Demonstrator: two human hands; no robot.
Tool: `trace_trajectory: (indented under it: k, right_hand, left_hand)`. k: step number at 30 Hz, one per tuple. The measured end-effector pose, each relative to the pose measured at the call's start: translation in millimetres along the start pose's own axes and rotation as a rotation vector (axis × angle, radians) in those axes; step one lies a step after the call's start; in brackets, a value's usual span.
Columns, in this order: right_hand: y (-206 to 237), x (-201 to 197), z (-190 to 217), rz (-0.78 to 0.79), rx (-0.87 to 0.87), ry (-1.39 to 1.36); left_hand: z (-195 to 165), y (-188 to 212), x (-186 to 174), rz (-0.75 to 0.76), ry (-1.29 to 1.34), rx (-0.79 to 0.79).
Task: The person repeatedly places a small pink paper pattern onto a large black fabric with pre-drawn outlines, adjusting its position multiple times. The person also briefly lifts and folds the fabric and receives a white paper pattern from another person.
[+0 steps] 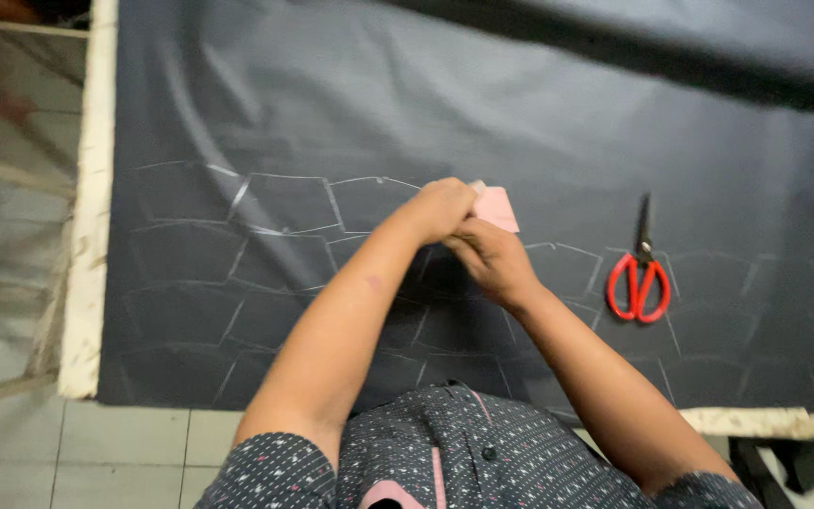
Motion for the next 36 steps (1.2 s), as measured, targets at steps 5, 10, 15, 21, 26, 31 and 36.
trace_trajectory:
  k: [5, 10, 15, 21, 26, 31, 36]
  right_hand:
    - [28.5, -37.3, -21.8, -0.091, 0.188, -0.13]
    - [66.9, -97.3, -62.4, -0.08, 0.181, 0.418]
    - [113.0, -143.0, -95.4, -0.081, 0.214, 0.678]
    - [149.5, -175.8, -140.0, -0.117, 0.272, 0.659]
    - [164.1, -204.9, -181.7, -0.278, 0.417, 0.707]
    - [176.3, -214.8, -195.1, -0.356, 0.581, 0.745]
    - [165.0, -193.8, -174.1, -0.322, 0.395, 0.499]
  left_hand:
    - [-17.0, 34.0, 5.2, -0.297, 0.137, -0.187]
    - [-50.8, 39.1, 2.7, -0.274, -0.021, -0.321]
    - [-66.1, 26.9, 6.6, -0.264, -0.272, -0.469]
    - [-65.9, 29.0, -2.4, -0.516, -0.333, -0.535]
    - [-80.6, 25.6, 7.3, -0.812, -0.171, -0.146]
    - [-116.6, -1.9, 56.8, -0.708, -0.325, 0.088]
    - [-139.8, -10.9, 110.9, -0.627, -0.041, 0.214]
Point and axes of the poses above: each hand's wrist, its own y-axis away from the middle knuckle, its own x-axis out of the palm, z = x × y, the point moved 1 cm from there along -y, towards the middle knuckle, and after that the axes turned 5 degrees about y, right-handed, at the moved point
